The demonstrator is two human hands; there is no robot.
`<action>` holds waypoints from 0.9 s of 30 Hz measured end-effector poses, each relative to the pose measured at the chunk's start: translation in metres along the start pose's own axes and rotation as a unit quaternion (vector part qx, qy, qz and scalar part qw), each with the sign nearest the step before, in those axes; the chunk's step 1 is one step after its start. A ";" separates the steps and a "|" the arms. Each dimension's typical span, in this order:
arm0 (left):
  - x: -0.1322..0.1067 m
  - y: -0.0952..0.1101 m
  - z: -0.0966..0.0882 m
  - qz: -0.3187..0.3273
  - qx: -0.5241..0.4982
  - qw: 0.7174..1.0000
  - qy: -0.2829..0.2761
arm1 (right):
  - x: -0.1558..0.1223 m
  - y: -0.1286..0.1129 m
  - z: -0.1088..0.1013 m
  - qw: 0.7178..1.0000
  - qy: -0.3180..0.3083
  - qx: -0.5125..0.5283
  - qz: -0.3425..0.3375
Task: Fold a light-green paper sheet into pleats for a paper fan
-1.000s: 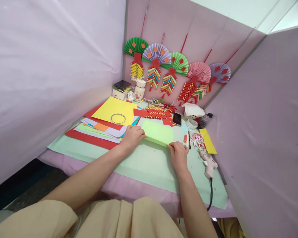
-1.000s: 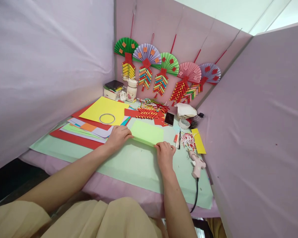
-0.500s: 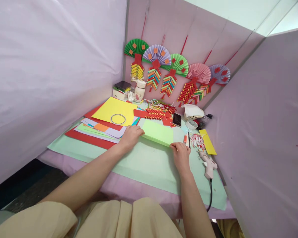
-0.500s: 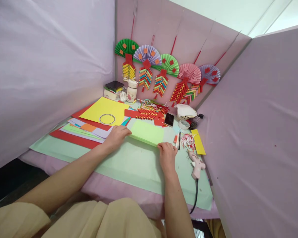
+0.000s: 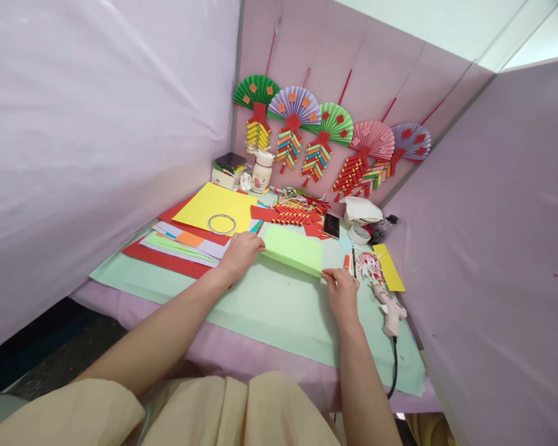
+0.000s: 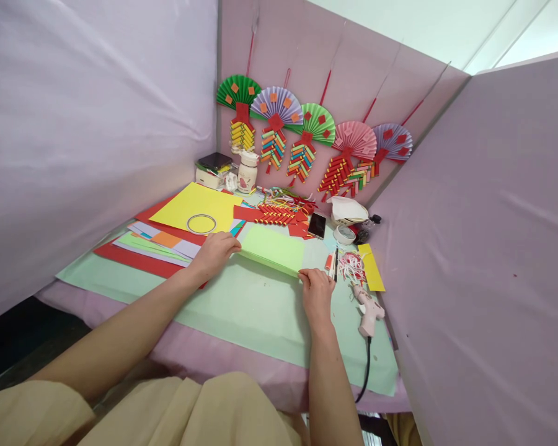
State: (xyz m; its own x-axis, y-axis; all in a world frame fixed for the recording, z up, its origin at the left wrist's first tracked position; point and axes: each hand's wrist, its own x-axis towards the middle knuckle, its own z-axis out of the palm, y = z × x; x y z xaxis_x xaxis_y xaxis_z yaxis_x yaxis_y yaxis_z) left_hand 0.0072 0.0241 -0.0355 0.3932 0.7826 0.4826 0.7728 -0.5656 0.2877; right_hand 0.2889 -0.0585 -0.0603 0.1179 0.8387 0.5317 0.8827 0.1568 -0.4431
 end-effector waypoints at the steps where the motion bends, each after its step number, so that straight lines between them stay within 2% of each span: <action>1: 0.000 0.000 0.000 -0.001 0.001 1.000 -0.001 | 0.000 0.000 0.000 1.000 -0.004 0.000 -0.002; 11: -0.002 0.003 -0.005 0.001 0.004 1.000 -0.015 | 0.000 0.002 -0.001 1.000 -0.005 -0.017 -0.013; 15: -0.006 0.008 -0.006 0.039 0.010 0.999 -0.013 | 0.000 0.005 0.002 1.000 -0.006 -0.021 -0.014; 22: -0.009 0.017 0.006 0.101 0.002 0.993 -0.056 | -0.002 -0.003 0.000 0.998 -0.050 -0.025 -0.026; 27: -0.010 0.019 0.011 0.111 0.014 0.991 -0.072 | -0.004 -0.012 -0.002 0.995 -0.073 -0.048 -0.055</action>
State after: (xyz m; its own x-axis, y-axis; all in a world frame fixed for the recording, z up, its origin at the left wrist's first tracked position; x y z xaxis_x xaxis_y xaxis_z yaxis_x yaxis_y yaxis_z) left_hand 0.0240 0.0085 -0.0439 0.6200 0.6705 0.4075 0.6722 -0.7218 0.1649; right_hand 0.2785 -0.0650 -0.0555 -0.0422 0.8871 0.4597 0.9268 0.2066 -0.3136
